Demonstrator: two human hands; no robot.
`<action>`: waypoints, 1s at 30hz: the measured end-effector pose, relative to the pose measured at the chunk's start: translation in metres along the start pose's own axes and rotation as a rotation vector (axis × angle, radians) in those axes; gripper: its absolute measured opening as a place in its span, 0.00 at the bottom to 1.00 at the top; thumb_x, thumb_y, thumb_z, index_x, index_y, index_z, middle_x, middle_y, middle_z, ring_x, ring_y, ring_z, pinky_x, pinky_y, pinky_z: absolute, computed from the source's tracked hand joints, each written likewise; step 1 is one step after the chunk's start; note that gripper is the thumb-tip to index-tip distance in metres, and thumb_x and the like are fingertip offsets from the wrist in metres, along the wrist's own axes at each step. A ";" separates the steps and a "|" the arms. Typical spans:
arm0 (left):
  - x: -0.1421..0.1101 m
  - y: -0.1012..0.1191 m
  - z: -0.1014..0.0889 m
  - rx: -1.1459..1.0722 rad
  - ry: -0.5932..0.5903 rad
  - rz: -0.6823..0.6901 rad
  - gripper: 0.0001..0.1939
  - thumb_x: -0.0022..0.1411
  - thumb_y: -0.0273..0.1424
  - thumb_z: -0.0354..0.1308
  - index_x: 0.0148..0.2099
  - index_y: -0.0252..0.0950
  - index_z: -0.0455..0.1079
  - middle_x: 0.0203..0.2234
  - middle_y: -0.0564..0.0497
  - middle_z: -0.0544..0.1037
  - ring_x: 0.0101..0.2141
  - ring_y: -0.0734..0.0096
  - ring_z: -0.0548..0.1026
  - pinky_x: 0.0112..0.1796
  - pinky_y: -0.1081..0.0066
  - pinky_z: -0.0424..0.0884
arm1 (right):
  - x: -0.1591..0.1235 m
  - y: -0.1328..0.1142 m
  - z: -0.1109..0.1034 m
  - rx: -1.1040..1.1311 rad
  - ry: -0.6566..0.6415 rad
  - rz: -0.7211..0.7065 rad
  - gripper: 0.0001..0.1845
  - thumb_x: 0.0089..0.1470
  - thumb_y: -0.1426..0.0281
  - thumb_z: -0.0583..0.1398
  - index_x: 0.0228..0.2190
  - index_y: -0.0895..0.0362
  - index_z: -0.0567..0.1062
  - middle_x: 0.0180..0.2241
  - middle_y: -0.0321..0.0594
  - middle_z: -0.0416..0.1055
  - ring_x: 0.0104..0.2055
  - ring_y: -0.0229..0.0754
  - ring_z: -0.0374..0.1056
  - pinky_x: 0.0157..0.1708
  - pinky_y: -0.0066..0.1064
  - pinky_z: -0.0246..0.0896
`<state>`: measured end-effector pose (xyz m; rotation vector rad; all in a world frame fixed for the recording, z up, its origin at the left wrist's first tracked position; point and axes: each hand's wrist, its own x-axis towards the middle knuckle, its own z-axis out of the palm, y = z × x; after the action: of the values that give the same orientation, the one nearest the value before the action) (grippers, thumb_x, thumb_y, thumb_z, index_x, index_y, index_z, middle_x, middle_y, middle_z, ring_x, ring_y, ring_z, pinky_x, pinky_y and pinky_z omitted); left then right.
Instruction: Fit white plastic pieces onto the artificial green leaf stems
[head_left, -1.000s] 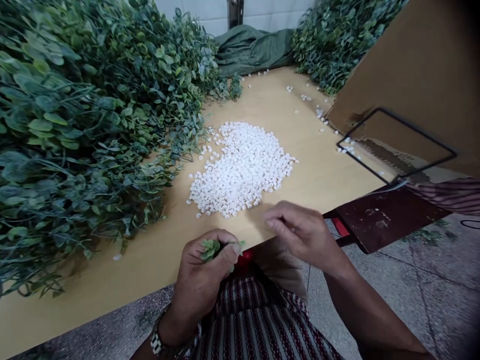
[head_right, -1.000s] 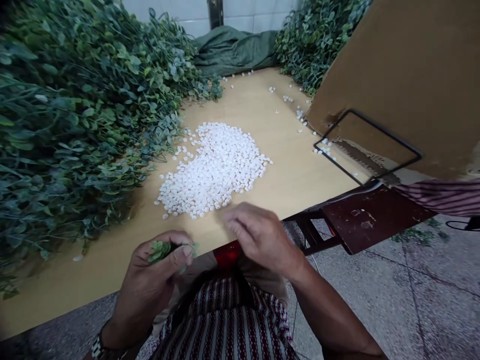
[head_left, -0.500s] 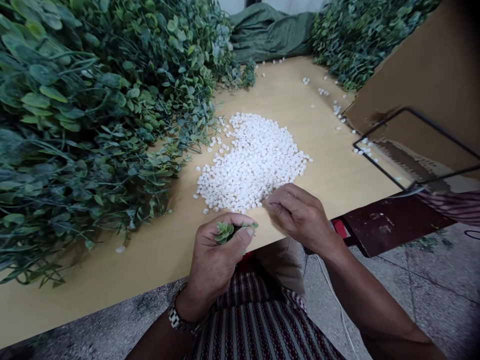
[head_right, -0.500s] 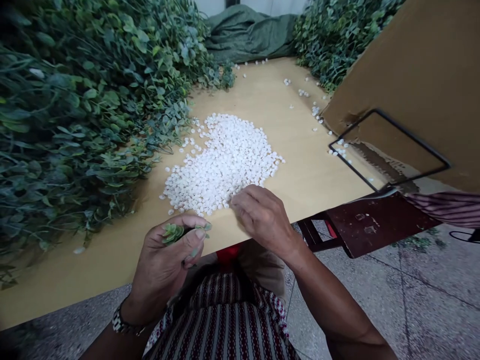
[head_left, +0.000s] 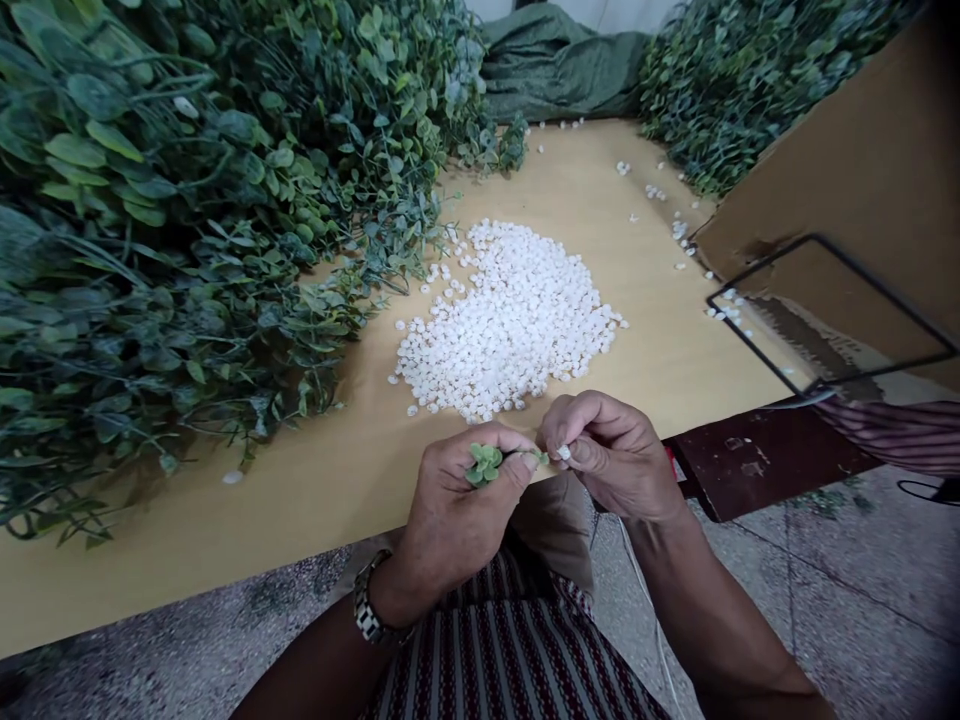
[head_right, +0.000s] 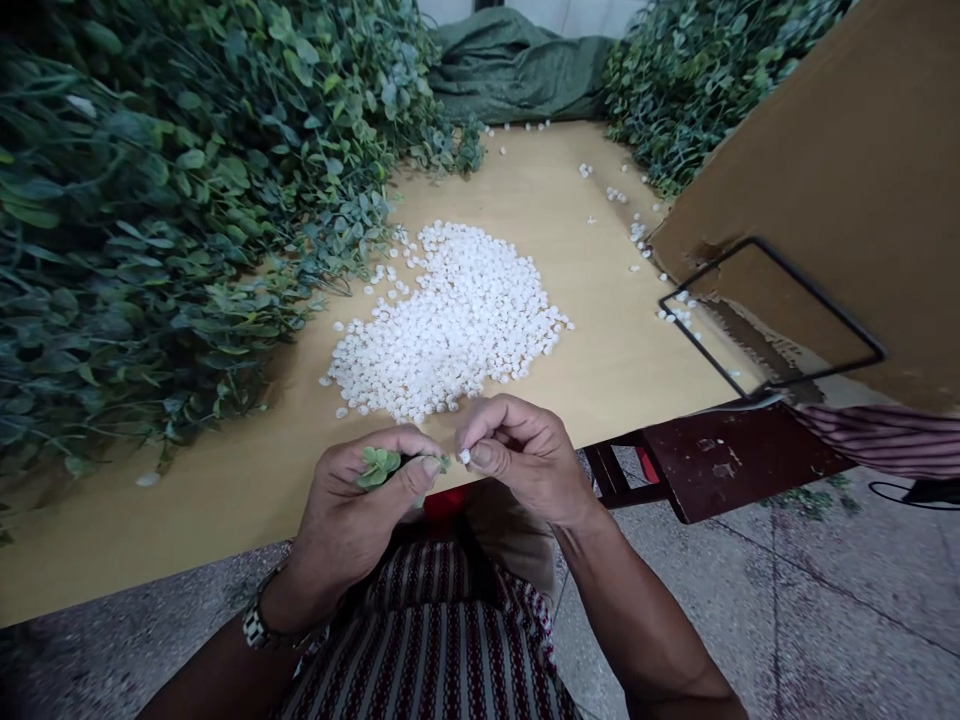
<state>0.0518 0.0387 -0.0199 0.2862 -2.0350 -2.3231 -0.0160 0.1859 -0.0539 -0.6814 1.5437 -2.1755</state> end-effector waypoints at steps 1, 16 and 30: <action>0.000 0.001 0.000 0.013 -0.018 0.012 0.07 0.54 0.25 0.57 0.24 0.33 0.71 0.16 0.56 0.67 0.18 0.79 0.59 0.20 0.77 0.57 | -0.001 0.001 0.001 0.027 -0.002 0.008 0.04 0.50 0.70 0.65 0.28 0.56 0.74 0.24 0.33 0.68 0.25 0.33 0.62 0.25 0.26 0.58; 0.000 -0.003 -0.002 0.165 -0.096 0.059 0.07 0.54 0.22 0.54 0.25 0.32 0.70 0.19 0.53 0.72 0.22 0.76 0.66 0.25 0.76 0.63 | -0.004 0.004 0.001 0.034 -0.066 -0.010 0.06 0.51 0.68 0.64 0.26 0.56 0.72 0.24 0.34 0.66 0.24 0.33 0.62 0.25 0.26 0.59; -0.002 -0.004 -0.002 0.195 -0.096 0.086 0.08 0.54 0.22 0.54 0.25 0.32 0.70 0.18 0.54 0.70 0.21 0.77 0.65 0.24 0.77 0.63 | -0.004 0.003 -0.002 0.015 -0.105 -0.014 0.03 0.50 0.71 0.64 0.27 0.57 0.74 0.24 0.34 0.67 0.25 0.32 0.62 0.25 0.26 0.58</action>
<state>0.0547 0.0380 -0.0241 0.0930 -2.2749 -2.1313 -0.0139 0.1891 -0.0576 -0.7906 1.4720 -2.1241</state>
